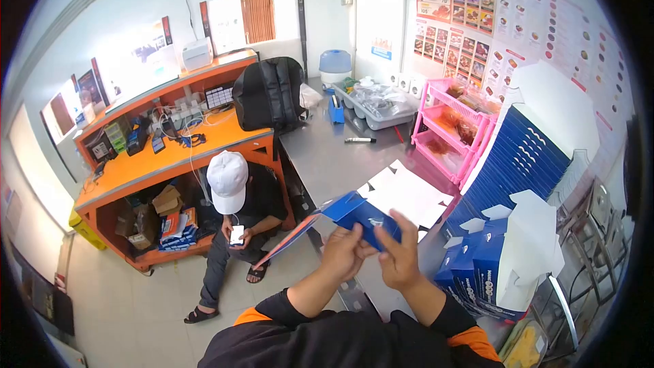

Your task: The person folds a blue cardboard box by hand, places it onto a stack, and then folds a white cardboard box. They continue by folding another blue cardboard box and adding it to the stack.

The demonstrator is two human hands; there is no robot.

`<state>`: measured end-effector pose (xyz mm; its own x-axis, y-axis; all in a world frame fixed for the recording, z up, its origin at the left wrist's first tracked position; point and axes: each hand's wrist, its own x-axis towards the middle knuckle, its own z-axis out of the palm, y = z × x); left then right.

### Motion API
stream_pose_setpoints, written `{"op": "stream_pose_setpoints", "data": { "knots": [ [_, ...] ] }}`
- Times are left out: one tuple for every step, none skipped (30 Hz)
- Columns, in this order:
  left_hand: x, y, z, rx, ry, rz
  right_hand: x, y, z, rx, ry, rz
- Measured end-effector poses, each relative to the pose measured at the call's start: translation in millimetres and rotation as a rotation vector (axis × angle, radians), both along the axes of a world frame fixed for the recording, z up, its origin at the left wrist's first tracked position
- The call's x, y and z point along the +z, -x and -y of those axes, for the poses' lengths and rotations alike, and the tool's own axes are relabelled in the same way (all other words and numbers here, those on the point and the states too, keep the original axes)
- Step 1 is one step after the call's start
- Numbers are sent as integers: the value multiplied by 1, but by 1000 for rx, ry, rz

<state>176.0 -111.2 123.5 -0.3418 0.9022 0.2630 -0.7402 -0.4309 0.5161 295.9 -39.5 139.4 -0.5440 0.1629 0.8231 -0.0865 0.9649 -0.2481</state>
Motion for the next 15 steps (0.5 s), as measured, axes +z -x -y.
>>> {"op": "stream_pose_setpoints", "data": {
  "knots": [
    [-16, -3, -2, -55, -30, 4, -3, 5, 0, -65, 42, -35],
    [-19, -5, 0, -109, -60, 8, -5, 8, 0, -129, 83, -69],
    [-19, -7, 1, -7, 56, -31, -8, 8, 0, -156, 56, -23],
    [-14, -8, 4, 57, 47, -149, -7, 7, 3, -157, 35, 23],
    [-10, -7, 7, 121, 39, -268, -2, 4, 8, -158, 13, 68],
    [-5, -7, 12, 183, 33, -387, 1, 3, 12, -159, -9, 111],
    [4, -7, 23, 169, 96, -472, 1, -1, 9, -65, 55, 74],
    [12, 0, 33, 46, 138, -520, 0, -10, 3, 30, 123, 41],
    [20, 10, 42, -80, 181, -562, 0, -16, -2, 122, 195, 11],
    [23, 19, 47, -210, 224, -596, 0, -18, -5, 290, 520, -166],
    [15, 26, 49, -338, 187, -683, 18, -27, -6, 275, 579, -15],
    [23, 24, 53, -494, 163, -708, 40, -33, -5, 260, 640, 137],
    [18, 22, 53, -627, 141, -711, 51, -30, -8, 303, 455, 239],
    [13, 19, 53, -760, 112, -718, 55, -28, -10, 349, 265, 331],
    [9, 15, 53, -826, 124, -699, 51, -29, -7, 358, 266, 408]
  ]
}}
